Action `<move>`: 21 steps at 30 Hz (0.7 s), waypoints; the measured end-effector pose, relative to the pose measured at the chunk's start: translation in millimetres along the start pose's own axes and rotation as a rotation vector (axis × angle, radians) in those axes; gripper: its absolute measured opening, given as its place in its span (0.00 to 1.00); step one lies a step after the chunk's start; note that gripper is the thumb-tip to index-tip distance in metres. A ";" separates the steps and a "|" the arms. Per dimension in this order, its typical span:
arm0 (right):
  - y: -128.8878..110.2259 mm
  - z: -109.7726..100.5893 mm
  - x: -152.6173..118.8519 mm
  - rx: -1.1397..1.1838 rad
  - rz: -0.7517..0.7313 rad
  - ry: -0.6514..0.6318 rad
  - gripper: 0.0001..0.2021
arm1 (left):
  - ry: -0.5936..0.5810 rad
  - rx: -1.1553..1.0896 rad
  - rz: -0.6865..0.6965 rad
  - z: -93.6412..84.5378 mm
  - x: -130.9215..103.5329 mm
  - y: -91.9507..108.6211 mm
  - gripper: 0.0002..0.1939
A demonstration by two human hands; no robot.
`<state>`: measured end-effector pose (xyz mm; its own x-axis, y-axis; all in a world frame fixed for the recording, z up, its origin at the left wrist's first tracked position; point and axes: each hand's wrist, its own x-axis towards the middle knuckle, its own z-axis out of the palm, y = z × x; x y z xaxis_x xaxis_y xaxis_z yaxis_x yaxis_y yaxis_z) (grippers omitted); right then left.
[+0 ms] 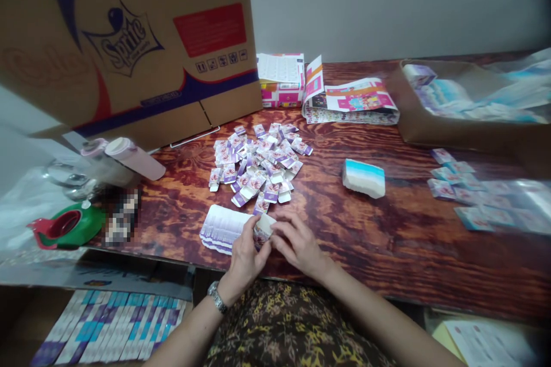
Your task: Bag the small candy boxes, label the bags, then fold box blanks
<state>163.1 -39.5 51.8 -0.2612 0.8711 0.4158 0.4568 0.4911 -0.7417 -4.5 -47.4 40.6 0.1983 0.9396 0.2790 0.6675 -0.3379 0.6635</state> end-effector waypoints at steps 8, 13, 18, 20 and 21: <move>-12.0 2.1 -1.9 0.309 0.234 -0.019 0.12 | -0.081 -0.025 0.130 -5.1 1.4 0.3 0.17; -8.0 1.8 11.1 0.464 0.403 -0.058 0.10 | -0.070 0.068 0.164 -3.9 -1.7 -2.8 0.24; -13.8 1.5 14.0 0.175 0.270 0.001 0.08 | -0.024 0.112 0.132 4.2 -3.3 -2.6 0.30; -19.2 2.7 11.5 0.097 0.207 0.033 0.10 | -0.047 0.107 0.126 6.3 -4.3 -2.5 0.31; -21.8 3.6 9.7 0.066 0.177 0.040 0.11 | -0.059 0.104 0.123 6.9 -4.3 -2.7 0.31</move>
<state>147.6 -41.8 70.2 -0.1468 0.9440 0.2955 0.4355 0.3299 -0.8375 -2.3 -50.2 32.8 0.3223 0.8942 0.3105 0.7056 -0.4456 0.5510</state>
